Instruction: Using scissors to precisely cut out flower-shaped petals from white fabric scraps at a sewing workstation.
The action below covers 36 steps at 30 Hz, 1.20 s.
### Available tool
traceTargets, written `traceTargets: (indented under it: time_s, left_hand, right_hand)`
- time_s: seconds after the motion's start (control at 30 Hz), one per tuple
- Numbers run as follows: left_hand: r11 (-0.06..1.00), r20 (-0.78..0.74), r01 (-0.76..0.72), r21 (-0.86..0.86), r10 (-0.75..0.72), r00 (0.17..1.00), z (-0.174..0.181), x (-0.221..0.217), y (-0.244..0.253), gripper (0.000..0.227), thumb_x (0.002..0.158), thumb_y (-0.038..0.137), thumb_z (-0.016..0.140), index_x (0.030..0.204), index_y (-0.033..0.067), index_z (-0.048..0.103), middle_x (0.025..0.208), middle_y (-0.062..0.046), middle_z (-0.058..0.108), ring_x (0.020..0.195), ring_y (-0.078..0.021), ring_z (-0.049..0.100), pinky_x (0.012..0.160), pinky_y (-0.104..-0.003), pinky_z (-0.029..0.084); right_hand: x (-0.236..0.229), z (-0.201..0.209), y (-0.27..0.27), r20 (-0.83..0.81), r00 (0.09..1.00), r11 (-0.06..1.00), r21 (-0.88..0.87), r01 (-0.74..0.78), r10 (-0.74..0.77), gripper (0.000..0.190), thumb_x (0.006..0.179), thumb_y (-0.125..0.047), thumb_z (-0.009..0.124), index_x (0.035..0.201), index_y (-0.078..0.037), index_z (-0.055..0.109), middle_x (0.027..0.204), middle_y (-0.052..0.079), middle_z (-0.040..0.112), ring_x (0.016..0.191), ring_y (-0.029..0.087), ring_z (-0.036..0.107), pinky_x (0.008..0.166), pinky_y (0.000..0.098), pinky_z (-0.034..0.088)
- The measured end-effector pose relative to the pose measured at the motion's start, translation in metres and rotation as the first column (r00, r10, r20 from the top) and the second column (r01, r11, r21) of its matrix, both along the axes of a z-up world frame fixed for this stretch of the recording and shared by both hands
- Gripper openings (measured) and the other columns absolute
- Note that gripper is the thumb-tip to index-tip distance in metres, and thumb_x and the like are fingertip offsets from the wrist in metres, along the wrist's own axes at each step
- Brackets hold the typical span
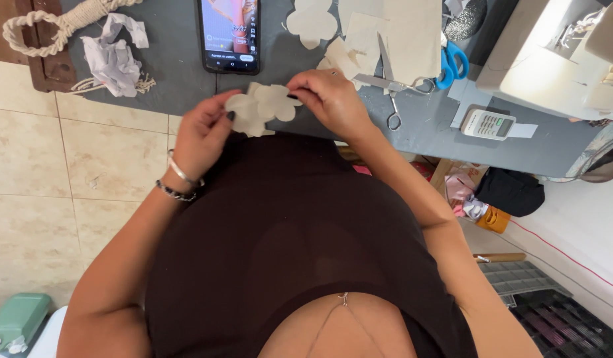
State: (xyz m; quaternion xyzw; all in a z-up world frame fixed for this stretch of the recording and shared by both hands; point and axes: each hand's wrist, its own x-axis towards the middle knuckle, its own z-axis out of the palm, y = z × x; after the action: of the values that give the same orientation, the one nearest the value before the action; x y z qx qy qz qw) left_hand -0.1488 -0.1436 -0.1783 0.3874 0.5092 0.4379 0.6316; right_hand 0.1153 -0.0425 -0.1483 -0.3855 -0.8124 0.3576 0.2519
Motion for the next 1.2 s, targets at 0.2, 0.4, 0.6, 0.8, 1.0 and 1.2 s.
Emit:
traceTargets:
  time_s: [0.2, 0.4, 0.6, 0.8, 1.0, 1.2]
  left_hand:
    - [0.979, 0.081, -0.138, -0.148, 0.151, 0.985, 0.026, -0.027, 0.002, 0.039, 0.105, -0.003, 0.053, 0.144, -0.0070, 0.053, 0.118, -0.022, 0.070, 0.107, -0.0224, 0.068, 0.095, -0.041, 0.060]
    - [0.953, 0.208, -0.182, -0.241, 0.234, 0.950, 0.042, -0.017, 0.012, 0.041, 0.101, 0.000, 0.057, 0.142, -0.0074, 0.053, 0.114, -0.020, 0.071, 0.103, -0.0239, 0.072, 0.094, -0.042, 0.064]
    - [0.962, 0.245, -0.142, -0.233, 0.200, 0.949, 0.052, -0.001, 0.020, 0.040, 0.100, 0.000, 0.060, 0.140, -0.0057, 0.056, 0.115, -0.018, 0.072, 0.104, -0.0218, 0.071, 0.096, -0.040, 0.063]
    - [0.968, 0.294, -0.109, -0.225, 0.174, 0.940, 0.042, 0.017, 0.016, 0.038, 0.098, 0.002, 0.063, 0.136, -0.0058, 0.059, 0.111, -0.017, 0.074, 0.102, -0.0215, 0.072, 0.094, -0.041, 0.063]
    - [0.983, 0.245, -0.023, -0.180, 0.068, 0.967, 0.056, 0.025, 0.026, 0.040, 0.098, 0.001, 0.066, 0.137, -0.0024, 0.060, 0.113, -0.015, 0.074, 0.104, -0.0167, 0.070, 0.094, -0.035, 0.061]
    - [0.977, 0.222, -0.011, -0.215, 0.059, 0.973, 0.042, 0.024, 0.022, 0.041, 0.097, 0.001, 0.068, 0.136, -0.0035, 0.060, 0.112, -0.017, 0.075, 0.100, -0.0153, 0.071, 0.092, -0.032, 0.061]
  right_hand:
    - [0.000, 0.001, 0.004, 0.151, 0.988, 0.998, 0.052, 0.036, -0.043, 0.011, 0.098, -0.014, 0.078, 0.108, -0.012, 0.075, 0.104, 0.007, 0.075, 0.097, 0.029, 0.073, 0.085, 0.0408, 0.059]
    - [-0.008, 0.100, 0.013, -0.078, 0.997, 0.983, -0.183, 0.010, -0.025, 0.011, 0.100, -0.017, 0.076, 0.091, -0.012, 0.074, 0.100, 0.004, 0.074, 0.098, 0.028, 0.072, 0.088, 0.0369, 0.056]
    - [0.008, 0.100, 0.011, -0.120, 0.987, 0.929, -0.366, 0.055, -0.106, 0.025, 0.098, -0.028, 0.075, 0.080, -0.012, 0.069, 0.089, 0.002, 0.073, 0.087, 0.023, 0.071, 0.083, 0.0311, 0.052]
    - [0.008, 0.021, -0.001, -0.157, 0.960, 0.744, -0.664, 0.071, -0.231, 0.064, 0.083, -0.037, 0.092, 0.130, -0.006, 0.064, 0.125, 0.011, 0.069, 0.105, 0.022, 0.069, 0.080, 0.0272, 0.054]
    - [-0.017, 0.025, -0.003, -0.060, 0.945, 0.653, -0.736, 0.177, -0.323, 0.022, 0.084, -0.019, 0.091, 0.089, -0.005, 0.075, 0.072, 0.001, 0.070, 0.066, 0.005, 0.063, 0.060, 0.0184, 0.051]
    - [-0.010, 0.026, -0.008, -0.044, 0.958, 0.757, -0.623, 0.196, -0.285, 0.013, 0.091, -0.016, 0.086, 0.097, -0.006, 0.080, 0.074, 0.004, 0.075, 0.070, 0.006, 0.065, 0.066, 0.0224, 0.054]
